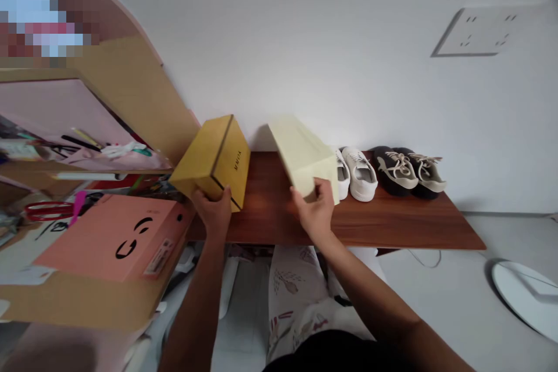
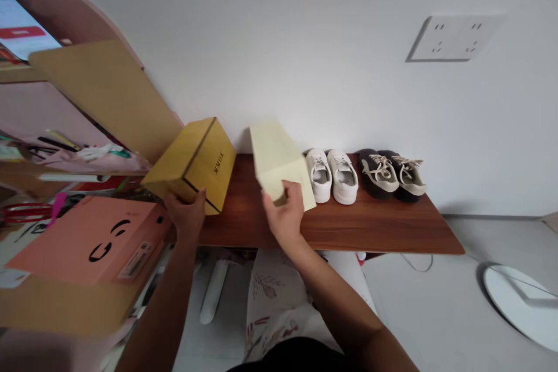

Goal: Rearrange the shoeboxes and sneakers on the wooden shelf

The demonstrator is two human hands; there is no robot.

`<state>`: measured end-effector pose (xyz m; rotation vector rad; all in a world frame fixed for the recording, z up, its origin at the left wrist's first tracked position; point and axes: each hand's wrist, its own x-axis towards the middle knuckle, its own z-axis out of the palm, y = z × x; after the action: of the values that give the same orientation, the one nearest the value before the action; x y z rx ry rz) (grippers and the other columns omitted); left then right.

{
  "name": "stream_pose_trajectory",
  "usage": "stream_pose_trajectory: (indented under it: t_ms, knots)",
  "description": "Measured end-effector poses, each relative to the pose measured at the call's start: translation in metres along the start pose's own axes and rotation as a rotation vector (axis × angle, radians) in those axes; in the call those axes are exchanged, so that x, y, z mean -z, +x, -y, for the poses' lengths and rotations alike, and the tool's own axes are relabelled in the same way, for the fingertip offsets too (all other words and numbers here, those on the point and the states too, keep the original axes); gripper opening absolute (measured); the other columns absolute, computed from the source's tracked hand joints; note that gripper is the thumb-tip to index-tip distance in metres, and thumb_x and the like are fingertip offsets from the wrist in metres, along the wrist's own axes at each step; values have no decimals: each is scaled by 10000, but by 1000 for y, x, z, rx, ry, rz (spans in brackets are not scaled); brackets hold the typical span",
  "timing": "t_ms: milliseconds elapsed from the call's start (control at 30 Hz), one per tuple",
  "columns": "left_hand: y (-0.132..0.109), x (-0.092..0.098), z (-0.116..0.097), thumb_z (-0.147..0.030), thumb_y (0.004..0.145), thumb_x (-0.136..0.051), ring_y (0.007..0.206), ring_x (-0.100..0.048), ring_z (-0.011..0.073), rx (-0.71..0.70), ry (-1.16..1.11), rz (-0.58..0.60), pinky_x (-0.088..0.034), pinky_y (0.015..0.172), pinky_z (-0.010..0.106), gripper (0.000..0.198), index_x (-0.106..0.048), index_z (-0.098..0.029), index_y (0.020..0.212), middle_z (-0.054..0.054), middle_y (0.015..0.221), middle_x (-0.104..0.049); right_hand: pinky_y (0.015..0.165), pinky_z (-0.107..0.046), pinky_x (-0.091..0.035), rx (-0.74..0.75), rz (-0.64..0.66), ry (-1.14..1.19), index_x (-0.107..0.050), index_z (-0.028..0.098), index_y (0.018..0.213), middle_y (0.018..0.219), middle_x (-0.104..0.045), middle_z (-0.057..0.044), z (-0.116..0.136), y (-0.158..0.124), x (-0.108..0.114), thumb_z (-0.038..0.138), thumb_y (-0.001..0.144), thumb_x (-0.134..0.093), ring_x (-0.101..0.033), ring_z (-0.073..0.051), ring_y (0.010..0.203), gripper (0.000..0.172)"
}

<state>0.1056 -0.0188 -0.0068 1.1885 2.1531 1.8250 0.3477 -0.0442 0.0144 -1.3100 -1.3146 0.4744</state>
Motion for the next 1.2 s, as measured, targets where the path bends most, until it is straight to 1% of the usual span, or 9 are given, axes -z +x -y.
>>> stream_pose_trajectory:
  t_ms: [100,167,300,433,567,733,900,1067,1200]
  knots:
    - [-10,11,8,-353,730,-712,1127,-507,332,-324,291,230,-376,1049,504,304,-549,-190,930,135,1062,-558,903,-424,-459,305,319,-321,-599,269,1151,1049,-636,-116,4,0,7,380,957,-496,-565,-292,1013,245]
    - [-17,13,13,-301,810,-614,1080,-519,323,-471,411,404,-392,1017,483,167,-575,-196,934,134,1038,-557,890,-396,-450,406,450,-485,-613,270,1164,1087,-634,-112,-3,-1,2,291,996,-402,-561,-277,994,271]
    - [-26,11,27,-209,865,-495,1001,-523,301,-632,645,600,-423,933,437,150,-613,-198,956,126,986,-563,847,-365,-447,496,576,-664,-616,251,1183,1106,-637,-103,-32,-9,-15,193,994,-373,-551,-258,958,314]
    - [-27,6,43,-215,889,-499,939,-533,284,-712,721,700,-442,875,412,127,-624,-200,906,115,928,-576,798,-372,-453,492,608,-744,-638,240,1101,1040,-645,-102,-59,-19,-27,158,978,-400,-548,-255,915,280]
    - [-26,-2,56,-281,924,-499,933,-541,272,-724,614,700,-447,877,415,135,-601,-195,904,109,927,-589,796,-372,-451,498,586,-761,-626,227,1142,1037,-649,-101,-80,-26,-36,151,974,-426,-549,-250,898,273]
    - [-20,-5,65,-300,923,-488,923,-554,260,-615,448,701,-457,889,427,140,-574,-213,856,86,897,-593,818,-371,-454,511,542,-612,-650,219,1059,990,-650,-100,-100,-27,-38,131,964,-441,-554,-244,882,247]
    - [-32,-9,60,-302,867,-548,996,-551,292,-462,417,474,-446,930,479,112,-571,-199,906,105,942,-592,873,-366,-467,517,437,-247,-636,193,1027,1003,-650,-106,-104,-29,-31,141,954,-446,-572,-227,942,210]
    - [-72,-21,15,-174,837,-498,1121,-529,341,-427,442,211,-404,986,550,237,-558,-129,1062,180,1067,-585,859,-390,-452,478,385,-151,-618,215,1021,1004,-663,-84,-102,-35,9,179,916,-505,-587,-227,949,159]
    - [-115,-45,-43,-161,873,-478,1304,-454,302,-667,258,411,-364,1088,499,415,-492,-141,1288,191,1326,-518,863,-408,-446,339,129,-199,-589,215,1062,1022,-644,-94,-118,-23,70,249,913,-529,-582,-238,965,164]
